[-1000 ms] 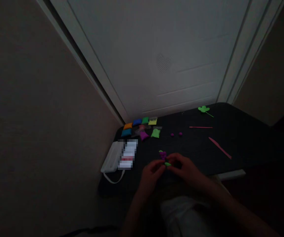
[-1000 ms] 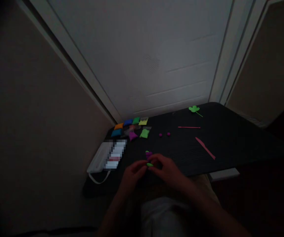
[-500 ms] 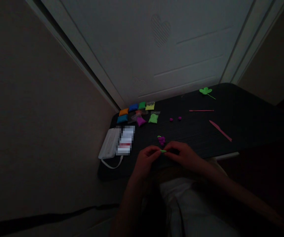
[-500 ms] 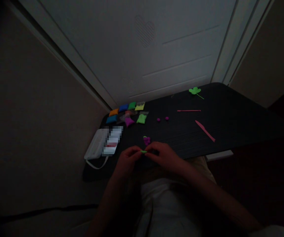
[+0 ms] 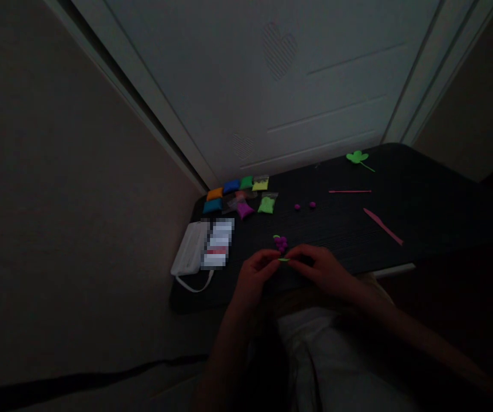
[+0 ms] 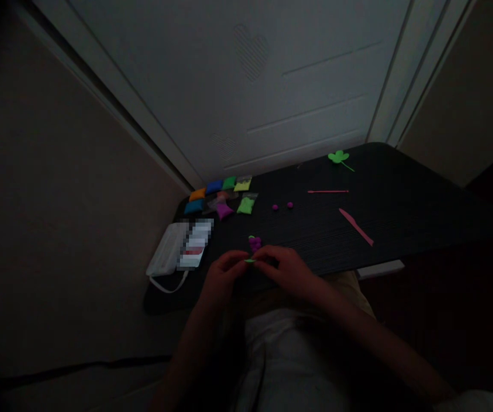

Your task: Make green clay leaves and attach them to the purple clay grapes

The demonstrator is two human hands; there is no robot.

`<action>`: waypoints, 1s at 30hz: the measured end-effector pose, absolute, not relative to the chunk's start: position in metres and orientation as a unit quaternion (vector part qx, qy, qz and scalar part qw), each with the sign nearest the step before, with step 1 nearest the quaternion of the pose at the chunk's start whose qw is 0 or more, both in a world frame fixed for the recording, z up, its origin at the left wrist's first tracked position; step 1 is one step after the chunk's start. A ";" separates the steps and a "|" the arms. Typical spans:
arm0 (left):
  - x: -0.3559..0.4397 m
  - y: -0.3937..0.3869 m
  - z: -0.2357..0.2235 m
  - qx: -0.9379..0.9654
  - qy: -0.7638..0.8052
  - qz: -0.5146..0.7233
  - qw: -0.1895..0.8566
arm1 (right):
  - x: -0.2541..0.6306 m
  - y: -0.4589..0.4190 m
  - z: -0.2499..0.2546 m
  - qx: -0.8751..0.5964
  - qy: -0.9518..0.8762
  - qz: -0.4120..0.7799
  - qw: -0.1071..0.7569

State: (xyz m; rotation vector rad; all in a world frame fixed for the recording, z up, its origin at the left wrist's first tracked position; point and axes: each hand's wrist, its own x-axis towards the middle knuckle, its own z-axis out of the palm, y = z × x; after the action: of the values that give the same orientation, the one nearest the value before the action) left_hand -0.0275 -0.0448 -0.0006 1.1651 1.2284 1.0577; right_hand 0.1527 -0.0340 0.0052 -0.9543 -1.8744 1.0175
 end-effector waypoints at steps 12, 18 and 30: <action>-0.022 -0.045 0.003 0.512 0.544 0.431 0.506 | 0.151 -0.037 0.001 -0.369 -0.755 0.343 0.420; -0.019 -0.049 0.004 0.522 0.578 0.442 0.445 | 0.151 -0.038 0.002 -0.388 -0.744 0.327 0.435; -0.009 -0.057 0.002 0.610 0.589 0.427 0.315 | 0.147 -0.035 -0.003 -0.422 -0.757 0.291 0.406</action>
State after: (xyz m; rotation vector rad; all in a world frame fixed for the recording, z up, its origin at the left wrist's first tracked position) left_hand -0.0090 -0.0566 0.0018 1.6061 1.5508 1.1248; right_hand 0.1467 -0.0350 -0.0035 -1.0643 -1.9102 0.7336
